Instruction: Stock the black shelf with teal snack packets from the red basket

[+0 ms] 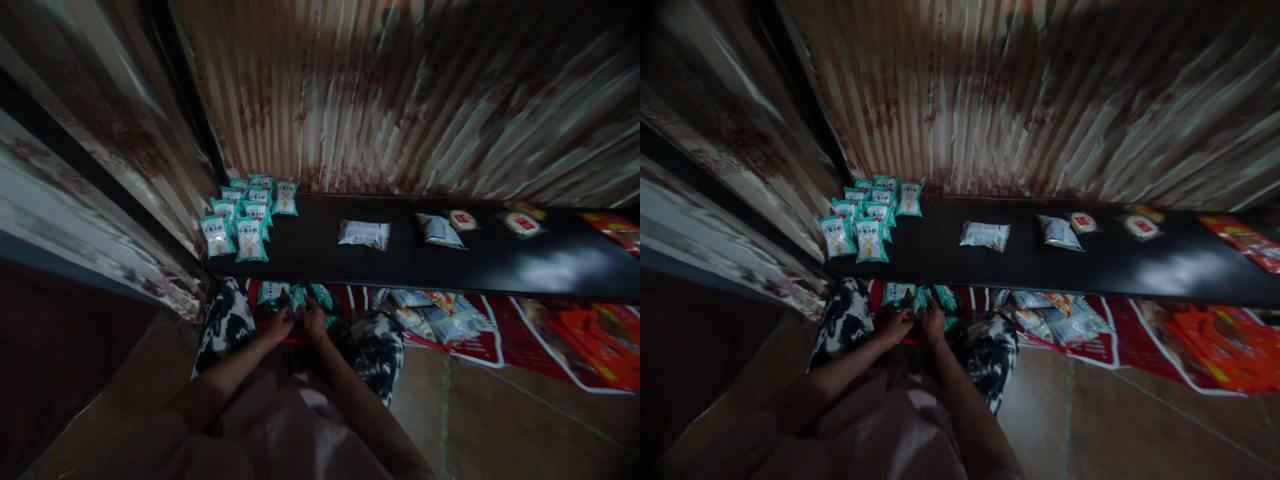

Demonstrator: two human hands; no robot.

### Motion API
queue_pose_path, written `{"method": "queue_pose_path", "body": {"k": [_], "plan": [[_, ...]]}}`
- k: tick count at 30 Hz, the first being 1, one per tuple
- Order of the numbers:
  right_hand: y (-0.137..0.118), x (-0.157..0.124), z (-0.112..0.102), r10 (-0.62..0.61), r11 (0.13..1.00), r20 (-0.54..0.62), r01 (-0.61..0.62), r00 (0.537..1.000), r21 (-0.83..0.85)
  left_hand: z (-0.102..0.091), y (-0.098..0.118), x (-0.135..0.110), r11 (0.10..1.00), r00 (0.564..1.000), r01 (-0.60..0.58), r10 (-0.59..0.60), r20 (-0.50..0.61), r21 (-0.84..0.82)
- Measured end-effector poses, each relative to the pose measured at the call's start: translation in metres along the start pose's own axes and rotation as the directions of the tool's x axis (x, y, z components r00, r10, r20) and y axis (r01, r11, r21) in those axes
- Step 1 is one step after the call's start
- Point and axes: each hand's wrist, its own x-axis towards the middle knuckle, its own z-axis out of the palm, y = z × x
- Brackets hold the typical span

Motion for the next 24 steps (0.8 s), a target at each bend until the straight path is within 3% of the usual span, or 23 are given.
{"method": "queue_pose_path", "body": {"k": [6,10,14,19,24], "plan": [[-0.012,-0.008,-0.013,-0.066,0.997,0.011,0.066,0.998,0.029,-0.012,0.016,-0.01,0.992,0.992,-0.105,0.109,-0.069,0.064],[-0.019,-0.01,-0.028,-0.185,0.982,0.07,0.182,0.98,0.041,-0.026,0.023,-0.016,0.977,0.975,-0.169,0.186,-0.126,0.13],[-0.027,-0.011,-0.045,-0.223,0.974,0.142,0.216,0.964,0.066,-0.039,0.024,-0.02,0.961,0.97,-0.239,0.242,-0.004,0.136],[-0.042,-0.008,-0.065,-0.258,0.965,0.259,0.235,0.931,0.114,-0.049,0.027,-0.024,0.981,0.975,-0.193,0.19,0.118,0.017],[-0.063,-0.005,-0.077,-0.262,0.955,0.31,0.198,0.914,0.223,-0.057,0.041,-0.032,0.97,0.919,-0.203,0.237,0.315,-0.137]]}}
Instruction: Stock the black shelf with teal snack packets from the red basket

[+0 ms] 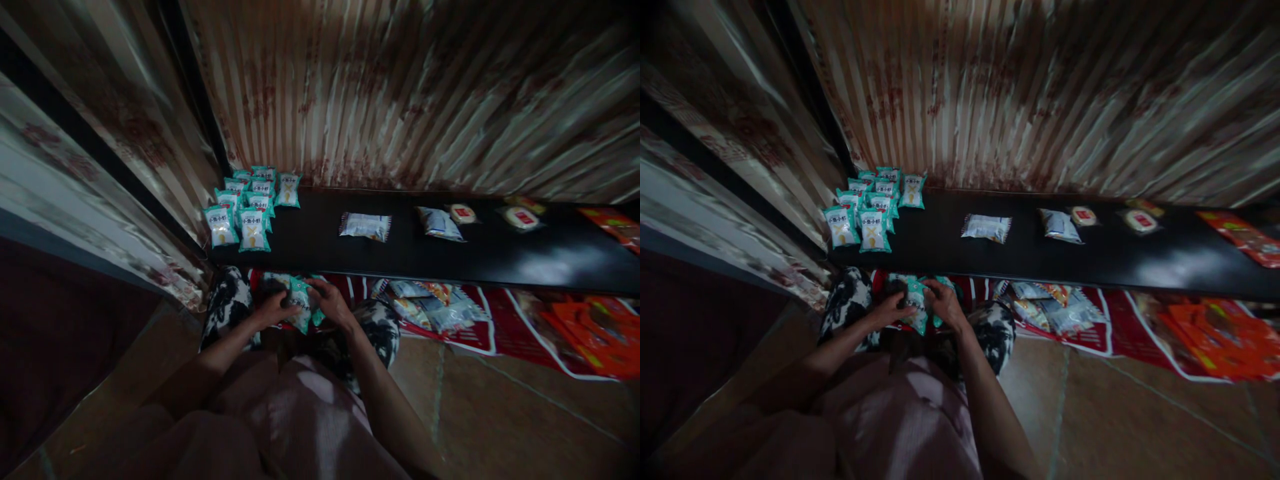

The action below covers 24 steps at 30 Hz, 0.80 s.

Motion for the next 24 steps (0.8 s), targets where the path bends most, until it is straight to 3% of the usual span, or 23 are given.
{"method": "queue_pose_path", "body": {"k": [6,10,17,24], "plan": [[-0.024,0.001,0.001,0.099,0.981,-0.125,-0.075,0.987,0.179,0.002,0.022,-0.009,0.97,0.999,0.051,-0.052,0.002,-0.236],[-0.032,-0.005,0.007,0.147,0.957,-0.201,-0.088,0.969,0.277,0.004,0.032,-0.008,0.903,0.988,-0.01,-0.058,-0.145,-0.43],[-0.033,-0.015,0.024,0.202,0.916,-0.031,-0.178,0.979,0.359,0.003,0.038,0.006,0.863,0.918,-0.105,-0.106,-0.381,-0.494],[-0.033,-0.015,0.031,0.18,0.908,-0.024,-0.157,0.983,0.388,0.01,0.05,0.002,0.843,0.894,-0.081,-0.175,-0.413,-0.533]]}}
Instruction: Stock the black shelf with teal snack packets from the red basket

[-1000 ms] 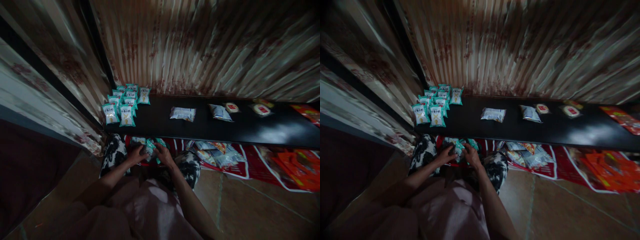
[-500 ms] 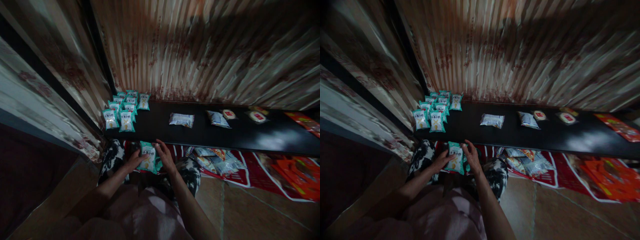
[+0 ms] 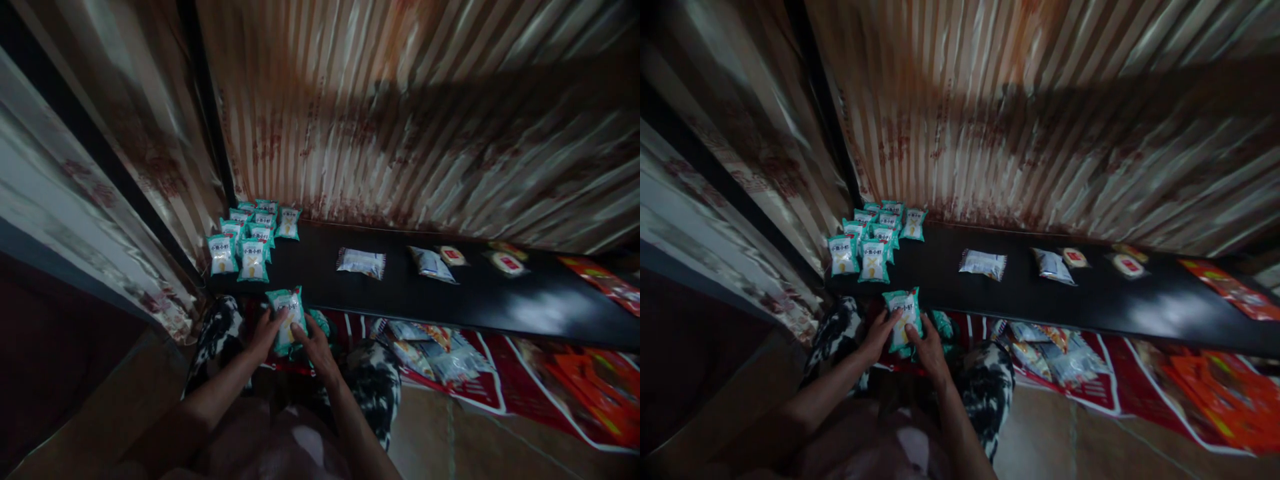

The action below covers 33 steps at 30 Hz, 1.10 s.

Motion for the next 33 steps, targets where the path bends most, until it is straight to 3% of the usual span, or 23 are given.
{"method": "queue_pose_path", "body": {"k": [9,21,33], "plan": [[0.002,0.002,0.004,0.01,1.0,0.016,-0.011,1.0,0.012,0.005,0.003,0.006,0.979,0.996,-0.008,-0.01,-0.086,-0.202],[0.005,-0.003,0.011,0.04,0.995,-0.011,-0.039,0.999,0.088,0.018,0.015,0.012,0.966,0.987,-0.033,-0.009,-0.16,-0.256],[0.008,0.002,0.021,0.017,0.997,-0.055,-0.013,0.998,0.073,0.019,0.032,0.018,0.984,0.975,-0.026,-0.014,-0.221,-0.177]]}}
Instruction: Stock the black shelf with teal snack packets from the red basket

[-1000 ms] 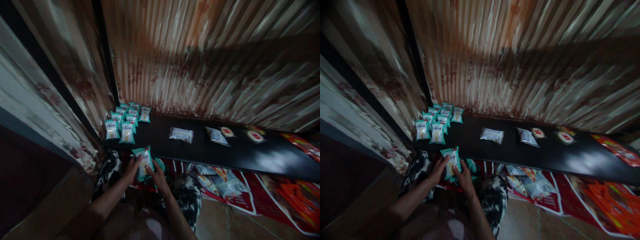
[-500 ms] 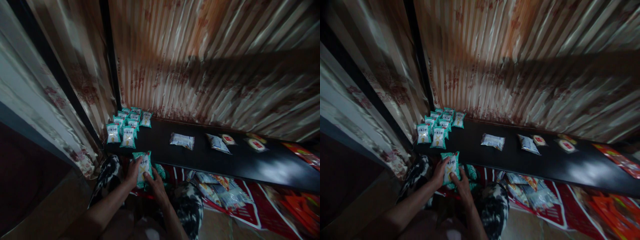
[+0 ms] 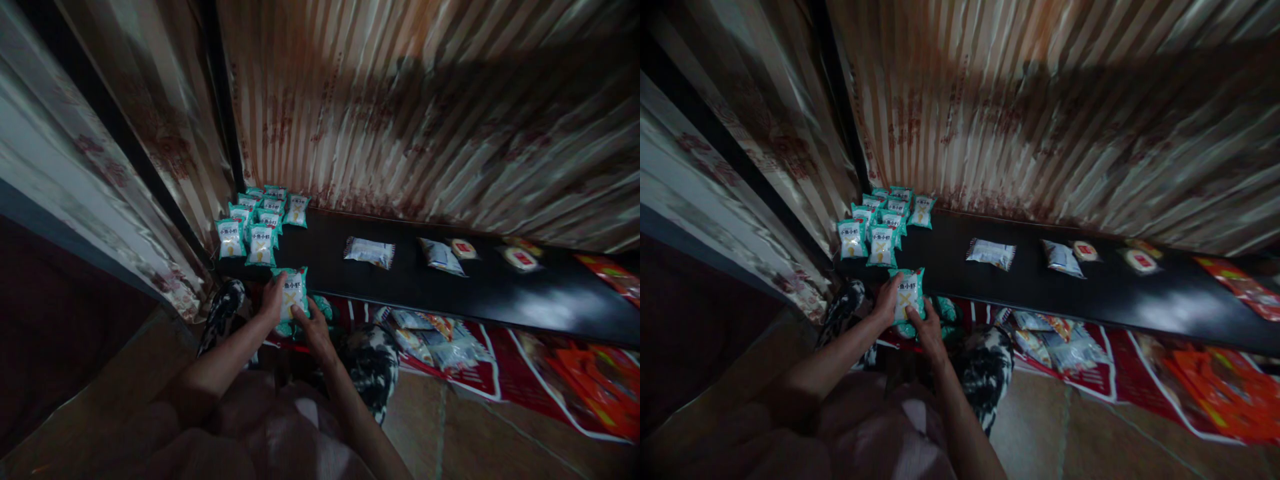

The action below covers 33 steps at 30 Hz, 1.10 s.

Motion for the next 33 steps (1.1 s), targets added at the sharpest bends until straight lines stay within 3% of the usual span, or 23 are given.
{"method": "queue_pose_path", "body": {"k": [16,22,26,33], "plan": [[0.004,-0.007,-0.003,-0.043,0.999,-0.048,0.044,0.998,0.014,-0.001,-0.008,0.012,0.997,0.996,0.079,-0.079,0.036,0.003],[0.009,-0.001,-0.005,-0.069,0.996,-0.091,0.074,0.993,0.055,-0.006,-0.01,0.007,0.998,0.998,-0.043,0.042,0.036,0.049],[0.009,0.003,-0.005,-0.064,0.994,-0.14,0.076,0.988,0.08,-0.01,-0.016,0.004,0.975,0.978,-0.182,0.168,0.121,0.123],[0.009,0.007,-0.008,-0.089,0.993,-0.15,0.099,0.985,0.061,-0.009,-0.021,-0.007,0.977,0.97,-0.196,0.18,0.164,0.085]]}}
